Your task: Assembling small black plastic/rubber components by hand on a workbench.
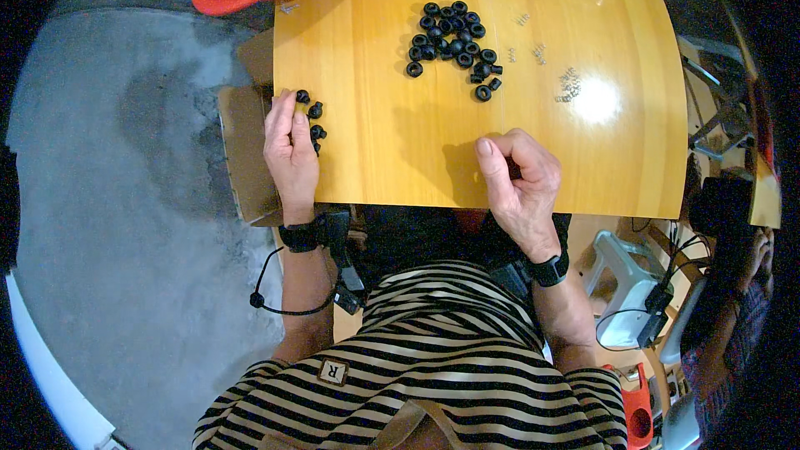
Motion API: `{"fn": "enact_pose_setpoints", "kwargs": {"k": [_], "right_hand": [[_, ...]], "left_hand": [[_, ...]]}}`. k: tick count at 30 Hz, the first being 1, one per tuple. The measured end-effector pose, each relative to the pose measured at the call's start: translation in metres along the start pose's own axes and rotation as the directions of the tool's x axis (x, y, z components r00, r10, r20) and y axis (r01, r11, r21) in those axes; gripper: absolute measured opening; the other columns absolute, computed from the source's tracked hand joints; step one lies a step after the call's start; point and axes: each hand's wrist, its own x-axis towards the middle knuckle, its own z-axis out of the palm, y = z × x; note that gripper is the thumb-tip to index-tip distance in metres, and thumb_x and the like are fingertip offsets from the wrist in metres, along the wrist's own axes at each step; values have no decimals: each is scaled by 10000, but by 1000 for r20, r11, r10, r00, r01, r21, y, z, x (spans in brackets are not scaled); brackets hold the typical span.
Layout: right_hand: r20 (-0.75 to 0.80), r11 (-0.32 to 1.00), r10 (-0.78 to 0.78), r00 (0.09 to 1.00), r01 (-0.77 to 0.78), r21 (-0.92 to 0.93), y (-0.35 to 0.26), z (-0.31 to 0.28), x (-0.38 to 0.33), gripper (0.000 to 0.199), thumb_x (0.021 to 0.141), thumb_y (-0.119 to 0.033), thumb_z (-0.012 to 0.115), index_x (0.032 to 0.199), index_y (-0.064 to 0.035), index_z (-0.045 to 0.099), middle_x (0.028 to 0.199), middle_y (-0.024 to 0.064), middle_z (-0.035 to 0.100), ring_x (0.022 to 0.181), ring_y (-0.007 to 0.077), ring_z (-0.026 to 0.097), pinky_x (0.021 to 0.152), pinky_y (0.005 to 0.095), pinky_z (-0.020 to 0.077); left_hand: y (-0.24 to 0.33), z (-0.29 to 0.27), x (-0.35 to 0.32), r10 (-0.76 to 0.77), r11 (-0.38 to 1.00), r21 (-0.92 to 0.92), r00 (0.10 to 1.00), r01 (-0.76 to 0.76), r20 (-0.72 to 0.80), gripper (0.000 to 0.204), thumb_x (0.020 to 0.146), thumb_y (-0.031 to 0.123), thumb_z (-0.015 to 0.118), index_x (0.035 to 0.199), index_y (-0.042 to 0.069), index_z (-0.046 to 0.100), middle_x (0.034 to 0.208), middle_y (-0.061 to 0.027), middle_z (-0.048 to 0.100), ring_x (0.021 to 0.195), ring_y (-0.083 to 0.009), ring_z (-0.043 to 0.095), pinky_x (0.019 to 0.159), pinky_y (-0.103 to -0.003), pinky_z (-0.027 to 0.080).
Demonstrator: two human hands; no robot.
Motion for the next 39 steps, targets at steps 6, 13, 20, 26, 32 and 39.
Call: {"fn": "enact_pose_setpoints", "kwargs": {"k": [6,13,20,26,32,39], "right_hand": [[3,1000,-13,1000,13,4,-2,-1,0,206,899,-126,651,738,-5,607,604,26,496,544,106,448,513,261,356],[4,1000,-10,1000,10,23,-5,0,-3,213,892,-139,660,735,-4,612,603,34,520,538,110,464,506,266,364],[-19,999,-15,1000,16,37,-6,-2,-4,235,890,-159,665,717,-6,618,590,40,535,528,106,475,497,264,371],[-42,998,-37,998,39,54,-1,1,-2,241,882,-162,671,716,3,617,573,46,533,515,110,466,483,266,366],[-44,998,-46,998,48,49,-1,2,-2,231,876,-148,670,712,5,614,568,49,522,507,111,455,477,271,363],[-51,997,-68,996,69,35,2,2,-1,227,874,-149,672,713,0,614,567,50,522,498,117,461,473,272,366]], "left_hand": [[10,10,2,132,972,184,987,-148,93,428,906,162,612,1278,-36,536,1389,-231,459,1299,-344,434,1077,-396,342],[7,14,5,92,986,130,990,-105,103,439,913,177,592,1291,-34,521,1430,-242,401,1314,-396,377,1086,-441,310],[22,16,5,66,989,117,977,-91,202,546,927,273,576,1364,-27,445,1493,-252,300,1381,-382,278,1118,-430,263],[17,8,9,96,991,-109,979,-77,180,636,949,366,544,1417,-24,362,1523,-238,231,1412,-353,225,1147,-413,206],[19,-1,-2,0,995,-99,992,13,125,635,962,369,534,1418,-34,354,1522,-227,235,1413,-338,229,1146,-407,218],[66,-1,-24,221,974,-33,972,-224,-81,420,835,55,688,1235,-21,583,1256,-171,546,1157,-265,536,974,-350,433]]}}
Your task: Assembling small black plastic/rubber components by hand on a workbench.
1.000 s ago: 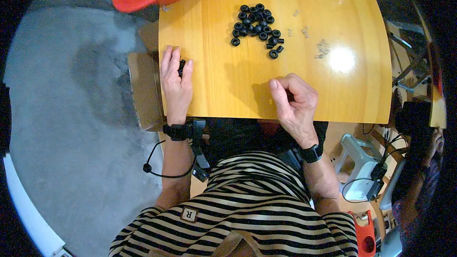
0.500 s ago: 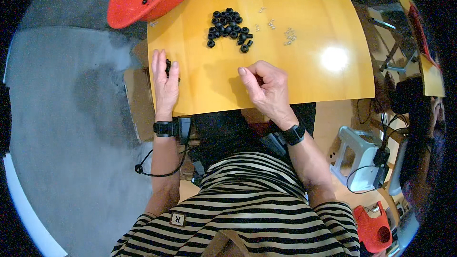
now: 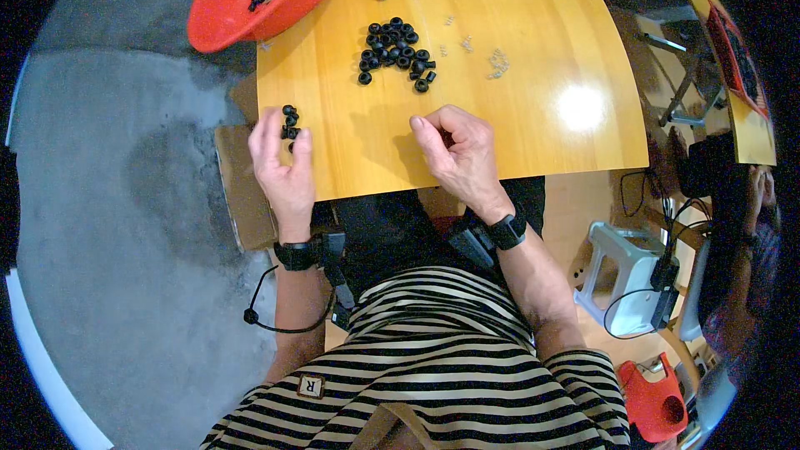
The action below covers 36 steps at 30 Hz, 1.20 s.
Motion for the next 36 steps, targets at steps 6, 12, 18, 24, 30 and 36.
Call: {"fn": "enact_pose_setpoints", "kwargs": {"k": [6,12,18,24,30,36], "right_hand": [[13,1000,20,1000,-20,2,-4,-3,-2,213,871,-135,674,712,-7,613,576,53,530,505,124,479,481,272,384],[42,1000,4,999,-4,3,-4,-5,-1,187,862,-131,679,730,-10,629,601,65,536,513,140,496,482,277,391],[78,1000,2,997,-1,-6,-9,-7,1,154,852,-107,677,741,-7,638,621,80,544,512,160,505,476,285,392],[105,1000,18,994,-20,19,-9,-9,2,107,840,-74,687,776,-2,641,654,71,554,539,148,511,487,272,394],[118,987,16,993,-34,154,-13,-11,4,154,809,-15,708,958,-17,669,789,62,594,632,131,544,552,241,437],[188,968,-130,973,84,236,-11,-13,10,219,817,-8,709,1032,-16,667,846,65,592,709,128,574,595,231,469]], "left_hand": [[27,33,15,47,998,-52,989,-40,143,244,787,25,722,1023,-29,688,954,-120,640,881,-218,618,803,-311,483],[21,71,31,-33,999,41,983,26,181,263,759,61,750,997,-30,688,867,-116,611,778,-222,612,716,-318,489],[12,82,41,-29,997,73,972,12,233,220,749,52,750,945,-33,697,801,-97,597,715,-181,594,662,-285,483],[19,59,28,-203,826,-423,896,373,395,221,797,-16,710,1015,-45,694,910,-63,672,743,-123,621,714,-256,509],[41,41,2,-314,331,-585,671,741,672,287,830,-10,663,1110,-71,639,956,-137,700,833,-179,675,827,-309,537],[46,44,-7,-277,203,-606,639,769,718,274,852,-8,678,1116,-70,638,956,-125,699,830,-161,677,792,-275,549]]}}
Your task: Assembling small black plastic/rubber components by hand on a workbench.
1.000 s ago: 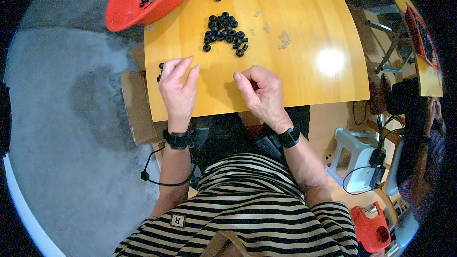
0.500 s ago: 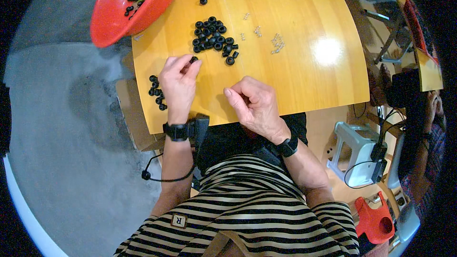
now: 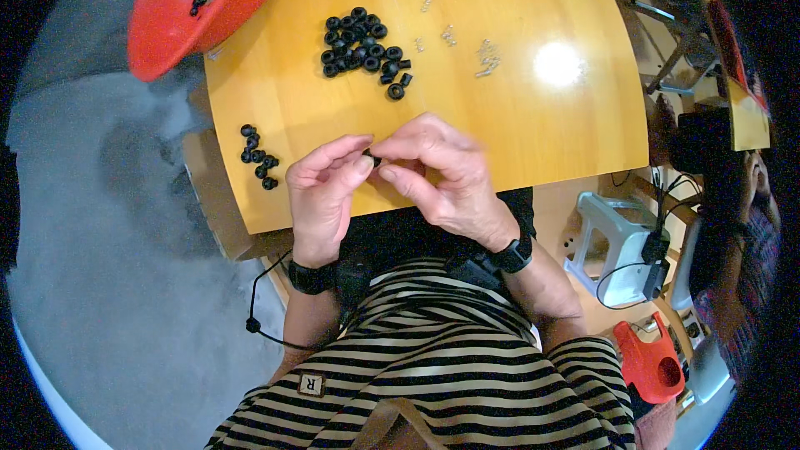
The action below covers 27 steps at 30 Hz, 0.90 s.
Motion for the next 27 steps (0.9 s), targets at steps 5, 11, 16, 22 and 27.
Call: {"fn": "enact_pose_setpoints", "kwargs": {"k": [5,11,16,22,27], "right_hand": [[4,995,102,995,-102,10,0,3,-2,196,834,0,689,1028,-10,660,849,63,592,723,126,589,625,238,493],[-1,995,87,996,-87,-47,-5,-2,2,170,841,25,658,1008,-4,658,838,72,604,727,137,591,624,241,484],[-2,993,44,999,-44,-114,-5,-5,6,158,831,13,654,989,-1,662,827,102,616,721,197,608,614,289,490],[-113,732,-11,994,-69,-678,-3,-24,40,284,807,-15,654,1087,-57,657,751,103,560,608,246,592,533,338,481],[-35,463,89,995,-72,-884,5,-27,49,374,853,-87,636,1225,-131,621,734,63,546,587,246,592,526,361,482]], "left_hand": [[-6,3,0,-8,1000,-11,1000,8,-26,273,852,-16,678,1117,-66,640,972,-119,694,839,-142,663,790,-263,542],[-9,2,-1,-7,1000,-12,999,7,36,334,824,-69,687,1153,-55,631,926,-47,643,829,-93,597,757,-222,496],[-14,5,-1,30,999,-33,1000,-30,-10,318,817,-78,688,1130,-42,645,930,-55,650,833,-95,601,768,-222,493],[-16,2,6,82,992,104,995,-77,-48,284,806,-79,696,1086,-53,659,926,-59,648,819,-99,605,760,-228,493],[-18,0,6,117,985,131,993,-115,-9,275,796,-82,682,1070,-57,664,911,-76,659,798,-129,635,760,-261,524]]}}
